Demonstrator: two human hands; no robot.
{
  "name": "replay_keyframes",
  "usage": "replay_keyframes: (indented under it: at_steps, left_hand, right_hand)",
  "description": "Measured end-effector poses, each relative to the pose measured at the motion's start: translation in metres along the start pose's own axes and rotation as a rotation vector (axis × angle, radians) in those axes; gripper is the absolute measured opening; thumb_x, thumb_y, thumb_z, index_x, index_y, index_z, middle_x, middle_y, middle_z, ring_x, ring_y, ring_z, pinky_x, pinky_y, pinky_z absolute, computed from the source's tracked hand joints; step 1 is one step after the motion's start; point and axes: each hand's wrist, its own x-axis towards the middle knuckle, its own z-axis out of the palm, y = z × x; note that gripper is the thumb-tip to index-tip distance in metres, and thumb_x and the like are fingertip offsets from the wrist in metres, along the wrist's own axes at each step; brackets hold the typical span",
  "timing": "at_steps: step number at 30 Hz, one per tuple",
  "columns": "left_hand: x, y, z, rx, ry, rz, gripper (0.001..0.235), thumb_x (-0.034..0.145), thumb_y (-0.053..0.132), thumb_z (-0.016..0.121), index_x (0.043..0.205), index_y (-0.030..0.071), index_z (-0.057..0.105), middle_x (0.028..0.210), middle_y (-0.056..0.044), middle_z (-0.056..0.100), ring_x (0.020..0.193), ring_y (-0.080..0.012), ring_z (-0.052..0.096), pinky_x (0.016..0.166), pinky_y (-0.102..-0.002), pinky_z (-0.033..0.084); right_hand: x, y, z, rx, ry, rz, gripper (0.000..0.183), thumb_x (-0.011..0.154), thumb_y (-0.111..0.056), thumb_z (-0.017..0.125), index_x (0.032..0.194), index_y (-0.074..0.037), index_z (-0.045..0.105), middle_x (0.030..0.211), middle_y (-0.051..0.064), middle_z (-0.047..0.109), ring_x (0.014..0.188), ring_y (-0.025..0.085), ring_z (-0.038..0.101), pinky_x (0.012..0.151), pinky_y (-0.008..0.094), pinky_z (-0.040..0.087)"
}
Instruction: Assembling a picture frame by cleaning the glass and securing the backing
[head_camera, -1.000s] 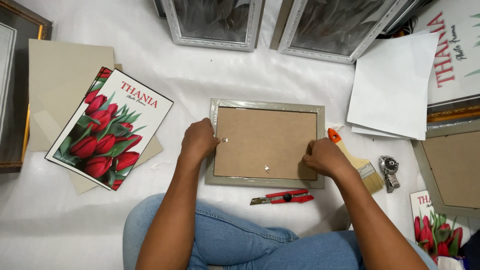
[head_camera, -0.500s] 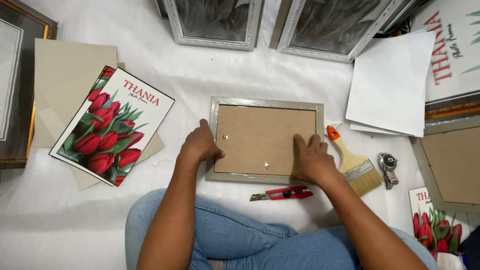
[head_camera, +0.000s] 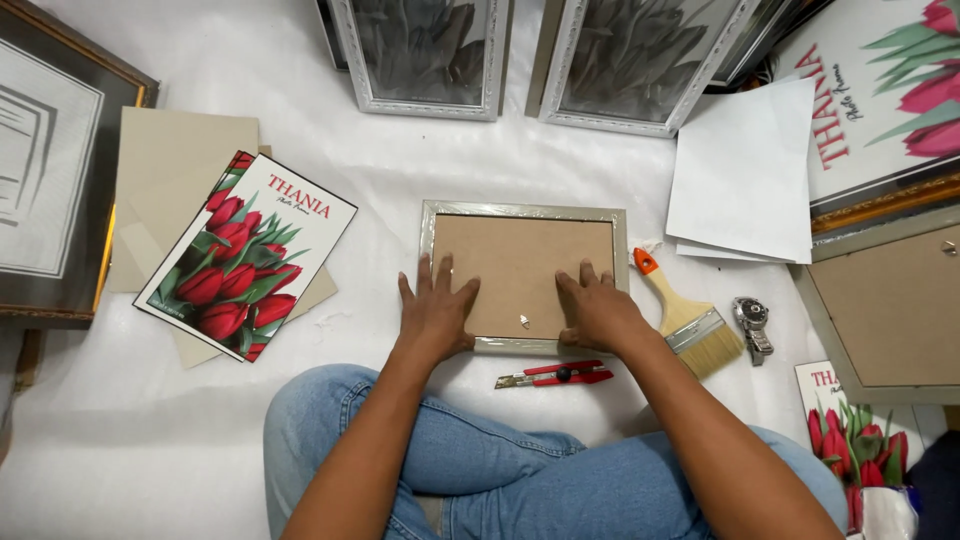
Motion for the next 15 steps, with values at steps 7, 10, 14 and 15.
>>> replay_keyframes:
  at_steps: [7, 10, 14, 15]
  left_hand:
    - [0.005, 0.005, 0.032, 0.174, 0.112, 0.15, 0.07, 0.079, 0.029, 0.077, 0.146, 0.023, 0.057, 0.158, -0.016, 0.044, 0.148, -0.0505, 0.028, 0.116, -0.073, 0.017]
    - [0.017, 0.004, 0.054, 0.272, 0.293, 0.209, 0.057, 0.078, 0.015, 0.073, 0.135, 0.016, 0.068, 0.156, -0.017, 0.049, 0.155, -0.0463, 0.018, 0.119, -0.071, 0.006]
    - [0.035, -0.013, 0.055, 0.354, 0.147, 0.298, 0.061, 0.084, 0.023, 0.065, 0.145, 0.019, 0.057, 0.16, -0.015, 0.042, 0.15, -0.0415, 0.032, 0.12, -0.068, 0.016]
    - [0.032, -0.014, 0.043, 0.408, 0.098, 0.334, 0.066, 0.083, 0.028, 0.068, 0.147, 0.024, 0.055, 0.161, -0.012, 0.04, 0.151, -0.0404, 0.03, 0.121, -0.068, 0.015]
  right_hand:
    - [-0.015, 0.001, -0.012, 0.094, -0.007, 0.002, 0.076, 0.084, -0.018, 0.074, 0.155, -0.013, 0.046, 0.162, 0.031, 0.032, 0.142, 0.058, 0.037, 0.107, 0.065, 0.045]
    - [-0.008, 0.009, -0.003, 0.05, 0.008, -0.018, 0.077, 0.083, -0.013, 0.071, 0.155, -0.017, 0.047, 0.163, 0.027, 0.032, 0.142, 0.057, 0.038, 0.109, 0.062, 0.045]
    - [-0.007, 0.011, 0.0, 0.041, 0.002, -0.025, 0.081, 0.08, -0.014, 0.073, 0.156, -0.019, 0.046, 0.164, 0.026, 0.03, 0.143, 0.056, 0.036, 0.111, 0.061, 0.043]
    - [-0.008, 0.01, -0.001, 0.03, 0.001, -0.023, 0.079, 0.081, -0.014, 0.072, 0.155, -0.019, 0.046, 0.164, 0.026, 0.031, 0.143, 0.056, 0.037, 0.112, 0.061, 0.043]
